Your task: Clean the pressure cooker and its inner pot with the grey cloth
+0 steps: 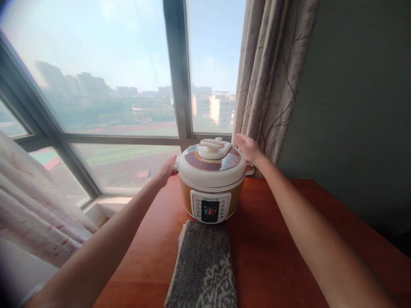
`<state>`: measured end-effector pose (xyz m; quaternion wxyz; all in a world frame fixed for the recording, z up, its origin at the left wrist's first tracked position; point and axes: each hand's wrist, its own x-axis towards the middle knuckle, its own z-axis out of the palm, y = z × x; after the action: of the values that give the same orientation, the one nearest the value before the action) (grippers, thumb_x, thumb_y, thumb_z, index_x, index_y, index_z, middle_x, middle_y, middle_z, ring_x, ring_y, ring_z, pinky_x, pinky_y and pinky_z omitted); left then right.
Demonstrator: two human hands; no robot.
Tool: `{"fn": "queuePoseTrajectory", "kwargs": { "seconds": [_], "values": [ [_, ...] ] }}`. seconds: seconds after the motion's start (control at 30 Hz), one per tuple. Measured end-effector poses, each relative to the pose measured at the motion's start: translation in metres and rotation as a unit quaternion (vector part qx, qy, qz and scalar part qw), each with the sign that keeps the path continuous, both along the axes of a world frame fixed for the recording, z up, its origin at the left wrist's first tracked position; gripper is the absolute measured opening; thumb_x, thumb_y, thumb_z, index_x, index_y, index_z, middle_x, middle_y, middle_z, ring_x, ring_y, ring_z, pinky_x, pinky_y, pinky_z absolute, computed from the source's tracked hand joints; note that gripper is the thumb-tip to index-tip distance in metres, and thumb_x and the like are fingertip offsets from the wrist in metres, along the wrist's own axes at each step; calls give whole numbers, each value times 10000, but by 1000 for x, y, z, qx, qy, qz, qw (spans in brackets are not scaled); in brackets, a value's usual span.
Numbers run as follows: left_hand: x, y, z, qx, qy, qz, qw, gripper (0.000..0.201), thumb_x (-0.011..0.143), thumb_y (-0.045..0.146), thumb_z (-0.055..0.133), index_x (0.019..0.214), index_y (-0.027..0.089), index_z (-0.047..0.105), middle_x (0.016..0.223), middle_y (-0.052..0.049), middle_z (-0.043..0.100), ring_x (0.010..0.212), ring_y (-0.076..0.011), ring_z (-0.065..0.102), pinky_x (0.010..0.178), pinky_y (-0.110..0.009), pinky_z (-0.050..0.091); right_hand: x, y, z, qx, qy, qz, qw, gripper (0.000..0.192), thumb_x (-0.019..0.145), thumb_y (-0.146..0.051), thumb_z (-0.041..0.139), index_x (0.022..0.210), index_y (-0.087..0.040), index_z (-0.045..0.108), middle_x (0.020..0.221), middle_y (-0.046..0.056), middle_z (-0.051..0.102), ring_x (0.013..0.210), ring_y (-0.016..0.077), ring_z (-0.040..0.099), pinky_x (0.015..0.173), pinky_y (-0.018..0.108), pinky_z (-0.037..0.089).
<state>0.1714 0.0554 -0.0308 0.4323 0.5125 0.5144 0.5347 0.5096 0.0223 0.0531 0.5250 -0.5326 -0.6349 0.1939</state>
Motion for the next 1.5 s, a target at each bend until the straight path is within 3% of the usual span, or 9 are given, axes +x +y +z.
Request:
{"fn": "queuePoseTrajectory", "kwargs": {
  "seconds": [0.07, 0.17, 0.33, 0.47, 0.63, 0.8, 1.0, 1.27, 1.5],
  "values": [
    [3, -1, -4, 25, -23, 0, 999, 323, 864, 496, 536, 947, 211, 663, 847, -50, 648, 680, -152, 584, 550, -235, 477, -17, 5, 19, 22, -119, 64, 991, 618, 894, -607, 566, 1339, -179, 602, 1356, 124, 650, 1229, 272, 603, 1075, 399, 429],
    [7, 0, -9, 58, -56, -6, 997, 395, 846, 467, 508, 1112, 229, 678, 998, -73, 667, 778, -164, 608, 594, -242, 495, -45, 8, 45, 6, -304, 127, 944, 677, 925, -623, 526, 1445, -190, 524, 1326, 122, 673, 1170, 273, 640, 1004, 373, 462],
    [9, 5, -16, 82, -85, 1, 993, 466, 769, 462, 528, 1108, 187, 692, 871, -62, 648, 670, -165, 577, 518, -247, 424, -81, 8, 72, -16, -546, 88, 833, 499, 957, -563, 507, 1215, -185, 707, 1182, 133, 734, 1082, 297, 671, 856, 322, 461],
    [8, 8, -18, 82, -93, 5, 992, 467, 746, 436, 538, 1104, 181, 697, 829, -46, 640, 637, -159, 560, 509, -244, 412, -92, 9, 74, -42, -609, 64, 790, 455, 971, -536, 479, 1112, -190, 740, 1114, 147, 747, 983, 288, 690, 751, 313, 448],
    [8, 7, -18, 79, -102, 2, 992, 454, 760, 421, 537, 1109, 180, 698, 848, -50, 648, 645, -155, 560, 515, -241, 429, -94, 11, 71, -46, -617, 48, 784, 457, 979, -519, 455, 1085, -188, 752, 1096, 155, 750, 987, 305, 683, 745, 328, 452],
    [9, 5, -16, 73, -106, 3, 992, 452, 763, 426, 533, 1113, 186, 690, 848, -45, 639, 642, -150, 555, 515, -235, 419, -89, 11, 64, -20, -598, 39, 801, 514, 986, -564, 409, 1119, -188, 734, 1130, 159, 737, 1030, 309, 674, 806, 337, 441],
    [8, 5, -16, 69, -98, 3, 993, 448, 761, 435, 549, 1109, 194, 696, 877, -55, 644, 671, -160, 570, 536, -245, 438, -79, 14, 60, 33, -600, 83, 795, 474, 1008, -506, 398, 1138, -184, 720, 1117, 127, 744, 1022, 272, 677, 818, 304, 417],
    [7, 6, -17, 74, -87, 1, 993, 446, 758, 473, 556, 1092, 209, 691, 900, -56, 645, 702, -173, 571, 563, -257, 438, -71, 13, 55, 68, -538, 93, 835, 543, 984, -507, 472, 1442, -226, 541, 1248, 102, 717, 1119, 282, 660, 886, 309, 431],
    [6, 8, -20, 69, -81, 6, 994, 438, 782, 470, 545, 1113, 224, 692, 931, -58, 655, 755, -191, 581, 619, -275, 452, -84, 2, 50, -11, -539, 8, 842, 528, 995, -584, 351, 1178, -235, 702, 1140, 147, 720, 1057, 321, 661, 837, 365, 456]
  ]
}}
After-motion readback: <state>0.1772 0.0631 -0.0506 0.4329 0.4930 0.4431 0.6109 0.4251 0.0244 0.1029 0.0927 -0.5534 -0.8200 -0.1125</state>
